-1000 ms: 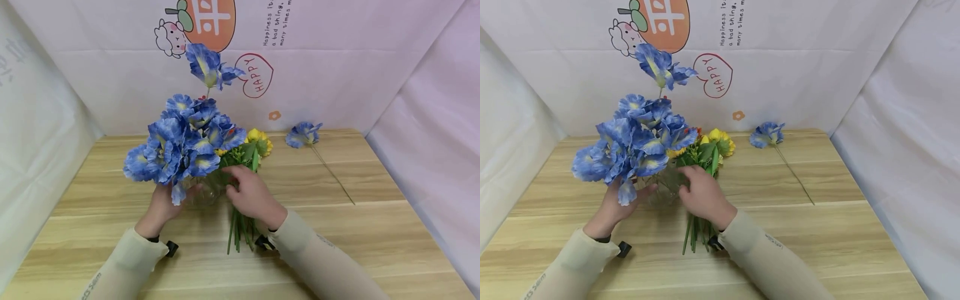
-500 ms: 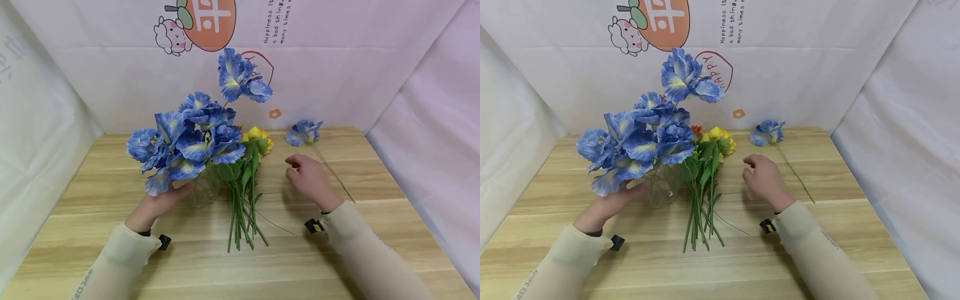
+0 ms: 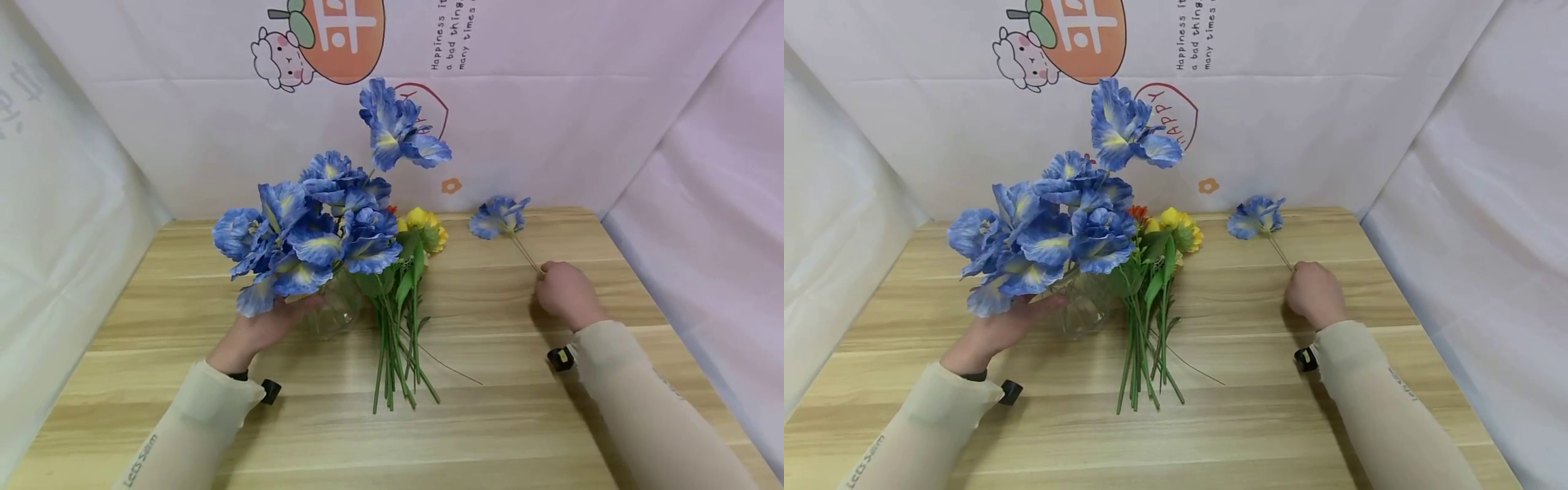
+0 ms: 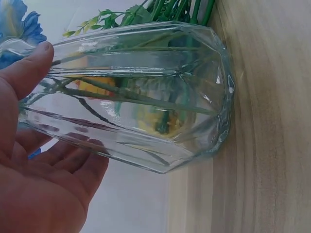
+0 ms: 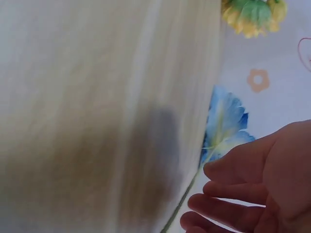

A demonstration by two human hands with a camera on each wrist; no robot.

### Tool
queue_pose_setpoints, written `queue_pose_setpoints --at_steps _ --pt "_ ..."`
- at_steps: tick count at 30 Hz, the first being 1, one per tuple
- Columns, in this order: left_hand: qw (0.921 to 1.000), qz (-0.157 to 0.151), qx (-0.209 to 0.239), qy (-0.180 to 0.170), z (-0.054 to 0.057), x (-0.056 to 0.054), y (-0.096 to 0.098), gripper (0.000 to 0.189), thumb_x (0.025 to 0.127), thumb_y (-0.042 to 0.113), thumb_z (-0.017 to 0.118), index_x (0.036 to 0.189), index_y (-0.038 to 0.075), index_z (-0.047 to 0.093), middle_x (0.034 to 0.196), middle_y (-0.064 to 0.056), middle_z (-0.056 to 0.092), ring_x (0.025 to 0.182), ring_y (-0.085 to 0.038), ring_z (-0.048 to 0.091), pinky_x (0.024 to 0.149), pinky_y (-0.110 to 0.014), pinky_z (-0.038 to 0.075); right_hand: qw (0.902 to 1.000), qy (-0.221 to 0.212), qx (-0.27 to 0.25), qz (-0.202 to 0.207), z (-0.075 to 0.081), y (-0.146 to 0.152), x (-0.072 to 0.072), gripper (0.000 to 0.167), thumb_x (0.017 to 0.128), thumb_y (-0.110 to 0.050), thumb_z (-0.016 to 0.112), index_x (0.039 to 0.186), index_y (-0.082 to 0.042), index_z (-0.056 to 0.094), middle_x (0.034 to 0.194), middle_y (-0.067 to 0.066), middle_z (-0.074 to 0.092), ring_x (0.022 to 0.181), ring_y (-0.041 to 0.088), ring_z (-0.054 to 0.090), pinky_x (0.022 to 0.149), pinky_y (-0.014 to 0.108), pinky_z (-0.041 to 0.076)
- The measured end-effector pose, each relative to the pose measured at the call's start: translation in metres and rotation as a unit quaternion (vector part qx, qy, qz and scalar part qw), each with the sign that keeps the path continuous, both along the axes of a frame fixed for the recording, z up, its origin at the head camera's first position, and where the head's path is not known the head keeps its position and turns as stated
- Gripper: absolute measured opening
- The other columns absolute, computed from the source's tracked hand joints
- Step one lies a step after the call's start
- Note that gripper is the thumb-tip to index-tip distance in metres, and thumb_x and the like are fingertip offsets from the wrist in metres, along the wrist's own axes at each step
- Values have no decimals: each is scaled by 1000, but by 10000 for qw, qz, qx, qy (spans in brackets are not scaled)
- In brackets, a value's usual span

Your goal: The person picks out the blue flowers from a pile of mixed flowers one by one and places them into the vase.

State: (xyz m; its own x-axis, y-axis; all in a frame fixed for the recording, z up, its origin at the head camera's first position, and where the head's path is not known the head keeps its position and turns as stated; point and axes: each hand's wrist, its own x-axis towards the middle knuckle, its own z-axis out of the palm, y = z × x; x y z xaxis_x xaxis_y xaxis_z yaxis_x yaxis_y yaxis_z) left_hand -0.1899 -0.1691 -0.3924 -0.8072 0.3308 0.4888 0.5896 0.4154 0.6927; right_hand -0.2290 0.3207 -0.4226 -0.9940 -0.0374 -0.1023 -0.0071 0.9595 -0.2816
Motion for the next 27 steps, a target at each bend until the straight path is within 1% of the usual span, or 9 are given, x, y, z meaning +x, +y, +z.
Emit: queue_pose_setpoints --at_steps 7,11,14,16,18,20,22,25,27 --pt "9987 86 -318 398 -8 -6 -5 81 78 10 87 146 22 44 144 6 49 134 -19 44 109 -38 36 9999 65 126 -16 -4 4 -2 25 95 -8 51 105 11 64 105 31 65 96 50 60 82 61 48" --pt "9988 173 -342 304 -9 -6 -6 77 79 10 86 144 21 46 139 7 52 130 -17 48 105 -39 40 9998 143 130 -10 -3 1 -5 20 91 -4 52 93 6 68 95 25 68 89 46 62 76 58 49" --pt "9999 38 -97 63 -11 -7 -7 75 81 11 85 144 21 45 133 8 57 124 -16 53 101 -35 44 9999 8 165 -12 -1 -1 -5 20 86 0 49 76 1 66 81 19 66 78 40 62 71 55 50" --pt "10000 -17 10 -35 -12 -7 -6 73 82 14 84 143 22 45 129 9 59 119 -14 57 99 -32 45 9999 -80 145 0 -1 -1 -5 21 84 0 48 70 -2 65 77 17 64 74 36 60 69 54 50" --pt "9999 -101 87 -53 -13 -9 -5 70 83 14 84 142 21 46 127 8 60 117 -15 58 99 -30 45 9998 -165 67 88 1 -1 -4 23 86 -3 48 75 -1 68 85 20 67 78 38 61 73 55 50" --pt "9999 -106 55 40 -13 -11 -4 66 83 14 84 139 20 50 125 8 61 117 -15 58 99 -29 44 9995 -226 -164 133 4 -1 -3 25 92 -8 49 91 4 71 101 26 67 89 41 62 80 56 50" --pt "9998 -126 49 118 -13 -11 -4 62 82 12 84 135 19 53 123 8 62 115 -15 58 98 -29 45 9981 -248 -560 94 8 -4 -1 30 95 -12 49 107 6 69 113 26 65 95 42 61 81 55 50" --pt "9997 -149 64 154 -10 -11 -2 60 81 8 84 133 18 55 121 9 62 113 -14 59 96 -28 46 9906 -227 -1339 -178 18 -12 3 30 98 -15 49 112 6 65 107 23 66 87 35 61 71 45 52" --pt "9998 -127 33 131 -7 -9 -2 58 81 5 83 132 15 56 120 8 63 112 -15 60 94 -28 46 9823 -31 -1841 -355 26 -19 7 25 97 -13 49 109 3 64 97 17 66 80 29 61 64 37 50"
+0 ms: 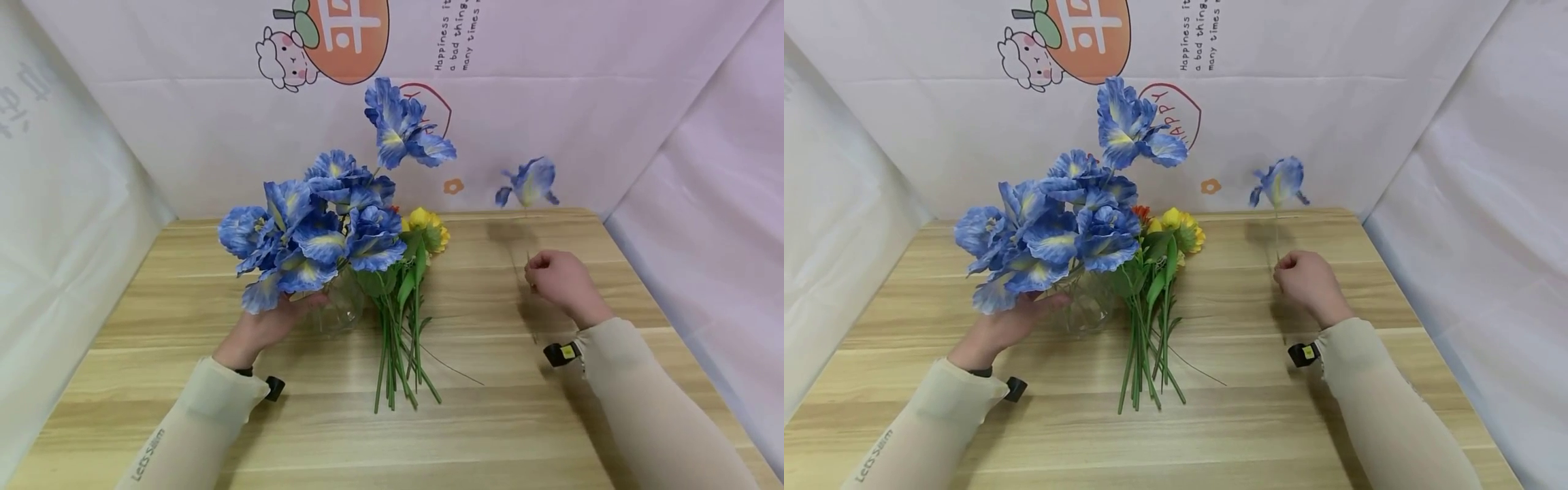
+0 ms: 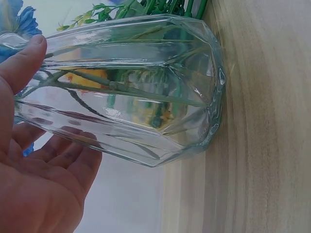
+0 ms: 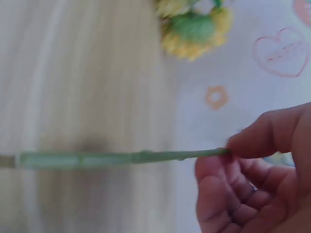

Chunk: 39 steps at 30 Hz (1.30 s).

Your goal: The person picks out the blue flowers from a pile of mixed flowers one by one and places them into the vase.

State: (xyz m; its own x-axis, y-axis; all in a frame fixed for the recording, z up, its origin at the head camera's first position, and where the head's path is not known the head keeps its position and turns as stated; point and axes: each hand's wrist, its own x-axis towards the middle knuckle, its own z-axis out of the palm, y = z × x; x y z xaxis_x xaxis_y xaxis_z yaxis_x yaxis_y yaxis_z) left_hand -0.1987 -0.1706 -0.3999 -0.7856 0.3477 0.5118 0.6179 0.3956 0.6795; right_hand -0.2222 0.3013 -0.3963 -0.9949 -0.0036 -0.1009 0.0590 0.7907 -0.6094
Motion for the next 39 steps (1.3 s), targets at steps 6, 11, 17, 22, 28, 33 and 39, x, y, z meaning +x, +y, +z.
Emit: queue_pose_setpoints --at_steps 6,11,17,22,28,33,39 --pt "9994 54 95 -339 14 9 5 57 83 1 81 132 12 54 119 4 64 109 -15 61 91 -27 48 9900 744 -1191 -137 25 -25 12 17 94 -10 60 110 -2 58 95 14 64 78 27 68 62 31 55" --pt "9982 -48 248 -542 17 11 6 59 83 -1 80 134 11 52 119 3 64 106 -15 62 87 -26 49 9790 1192 -1655 19 43 -44 26 17 96 -12 65 108 -3 57 94 12 67 77 22 68 61 29 54" --pt "9989 -66 299 -351 17 10 7 64 80 -3 81 135 10 51 117 2 64 101 -14 63 86 -24 49 9584 1842 -2174 142 65 -59 42 14 100 -13 61 107 -2 57 89 8 69 74 21 68 60 29 55" --pt "9987 -3 298 -408 18 12 7 60 81 -3 81 132 10 52 113 2 65 97 -13 64 84 -24 49 9403 1919 -2810 -28 80 -63 46 29 97 -7 64 122 -8 50 91 13 68 73 22 68 60 26 54" --pt "9942 -275 623 -833 16 12 7 59 84 -5 77 136 8 53 122 1 64 107 -16 63 87 -29 53 9288 1883 -3187 161 84 -76 53 21 98 -9 65 109 -1 49 99 18 67 81 26 69 65 29 56" --pt "9866 -368 898 -1310 13 13 8 58 87 -7 73 138 7 52 129 -2 62 113 -20 61 91 -37 53 9011 2341 -3572 751 89 -101 67 11 100 -6 61 100 3 57 97 20 68 80 29 69 65 31 58" --pt "9869 -74 877 -1353 11 18 8 65 87 -3 75 144 9 46 134 -1 57 120 -19 57 98 -39 48 8809 2531 -3711 1490 95 -142 86 5 98 4 58 94 4 61 95 19 68 80 30 68 65 34 58"
